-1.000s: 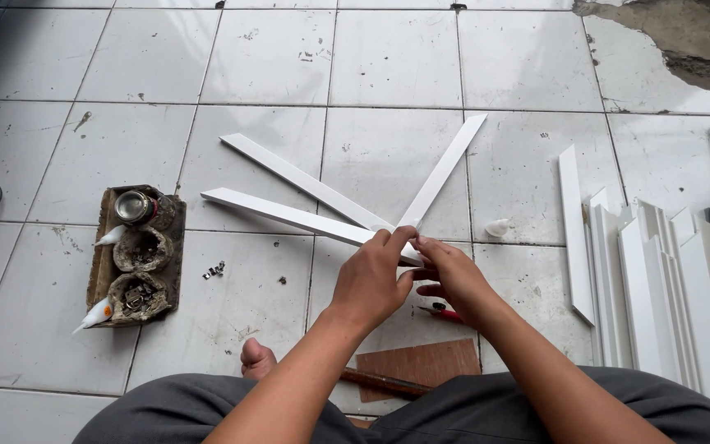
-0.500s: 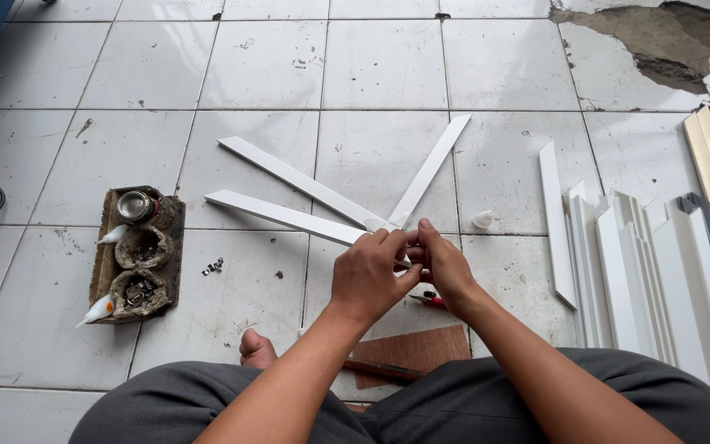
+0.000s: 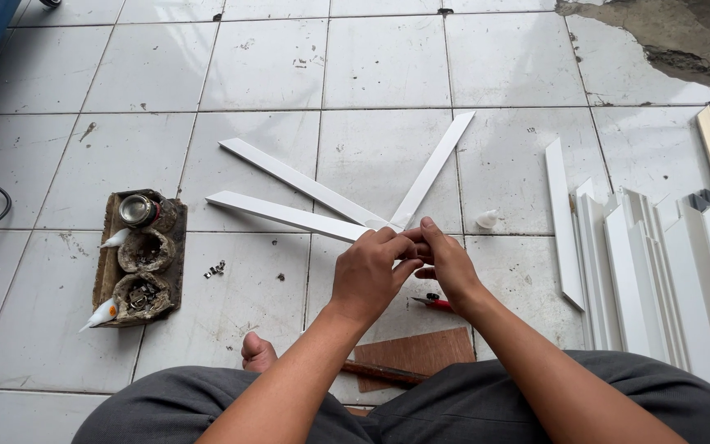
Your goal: Assembling a white picture frame by applying glue to mitered joints and joining the pieces together.
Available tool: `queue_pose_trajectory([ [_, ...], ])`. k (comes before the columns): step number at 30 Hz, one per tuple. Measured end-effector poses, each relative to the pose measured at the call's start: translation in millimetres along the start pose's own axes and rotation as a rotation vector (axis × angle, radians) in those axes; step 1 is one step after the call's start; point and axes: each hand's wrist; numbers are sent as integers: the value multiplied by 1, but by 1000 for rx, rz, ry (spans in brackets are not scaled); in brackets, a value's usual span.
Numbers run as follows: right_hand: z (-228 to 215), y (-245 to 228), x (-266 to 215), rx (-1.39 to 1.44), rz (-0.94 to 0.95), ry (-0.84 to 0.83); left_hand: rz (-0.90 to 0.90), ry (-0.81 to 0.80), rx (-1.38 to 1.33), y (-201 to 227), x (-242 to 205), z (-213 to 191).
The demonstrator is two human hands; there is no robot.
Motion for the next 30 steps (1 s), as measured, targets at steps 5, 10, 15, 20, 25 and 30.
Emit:
queue_pose_trajectory([
  [5,-1,1,2,-13,11,17,-40,-42,8,-3,4,0],
  [10,-2,6,5,-26,1,12,-58,-53,-7,-2,4,-4],
  [15,-1,7,5,-12,-23,30,-8,-19,-19,3,2,-6],
  [20,3,3,0,4,-31,29,46,44,98,2,-1,-2],
  [25,7,-6,-6,-7,-52,10,55,98,140,-4,1,2],
  [30,2,0,-1,-23,-67,18,106,116,134,-9,0,9],
])
Point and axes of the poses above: each hand's wrist, its own x-axis towards the middle knuckle, its own z-axis out of the palm, y = z × x, and after that the axes turned 1 degree about -x, right-handed
